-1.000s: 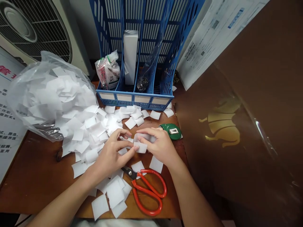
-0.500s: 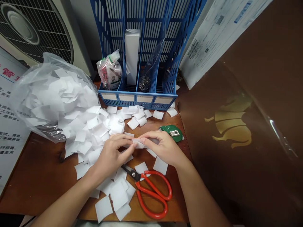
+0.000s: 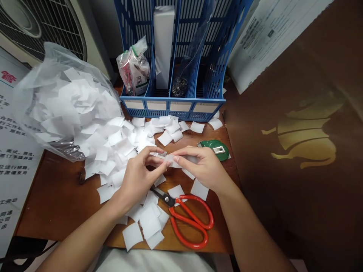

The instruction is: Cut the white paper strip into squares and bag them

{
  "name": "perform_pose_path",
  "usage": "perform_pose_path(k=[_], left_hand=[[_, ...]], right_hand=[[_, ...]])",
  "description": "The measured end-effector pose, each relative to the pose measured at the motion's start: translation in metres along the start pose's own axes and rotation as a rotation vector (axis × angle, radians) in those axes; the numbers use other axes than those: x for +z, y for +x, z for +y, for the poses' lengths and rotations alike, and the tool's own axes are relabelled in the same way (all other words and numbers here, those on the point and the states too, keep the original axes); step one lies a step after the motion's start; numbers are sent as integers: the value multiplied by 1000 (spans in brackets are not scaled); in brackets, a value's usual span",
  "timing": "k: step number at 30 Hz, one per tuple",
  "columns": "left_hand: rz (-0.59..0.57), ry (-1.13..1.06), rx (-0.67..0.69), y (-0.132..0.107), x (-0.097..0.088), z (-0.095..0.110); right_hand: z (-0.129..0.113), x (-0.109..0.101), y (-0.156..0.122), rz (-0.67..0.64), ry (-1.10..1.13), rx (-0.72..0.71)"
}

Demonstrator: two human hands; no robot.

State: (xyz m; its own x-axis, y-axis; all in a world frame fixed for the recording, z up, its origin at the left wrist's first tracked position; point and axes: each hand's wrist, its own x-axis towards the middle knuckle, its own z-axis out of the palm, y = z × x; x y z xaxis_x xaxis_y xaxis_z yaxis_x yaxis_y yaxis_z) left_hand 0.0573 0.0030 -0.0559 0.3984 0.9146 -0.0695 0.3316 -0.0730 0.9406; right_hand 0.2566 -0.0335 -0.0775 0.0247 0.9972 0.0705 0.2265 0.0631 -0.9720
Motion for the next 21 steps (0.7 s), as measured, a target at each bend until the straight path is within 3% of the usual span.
perform_pose_path(k=[13, 21], left_hand=[[-45, -227, -94, 2, 1, 1], [-43, -224, -80, 2, -2, 0]], right_hand=[[-1, -1, 1, 2, 144, 108], [-3, -1, 1, -17, 78, 91]])
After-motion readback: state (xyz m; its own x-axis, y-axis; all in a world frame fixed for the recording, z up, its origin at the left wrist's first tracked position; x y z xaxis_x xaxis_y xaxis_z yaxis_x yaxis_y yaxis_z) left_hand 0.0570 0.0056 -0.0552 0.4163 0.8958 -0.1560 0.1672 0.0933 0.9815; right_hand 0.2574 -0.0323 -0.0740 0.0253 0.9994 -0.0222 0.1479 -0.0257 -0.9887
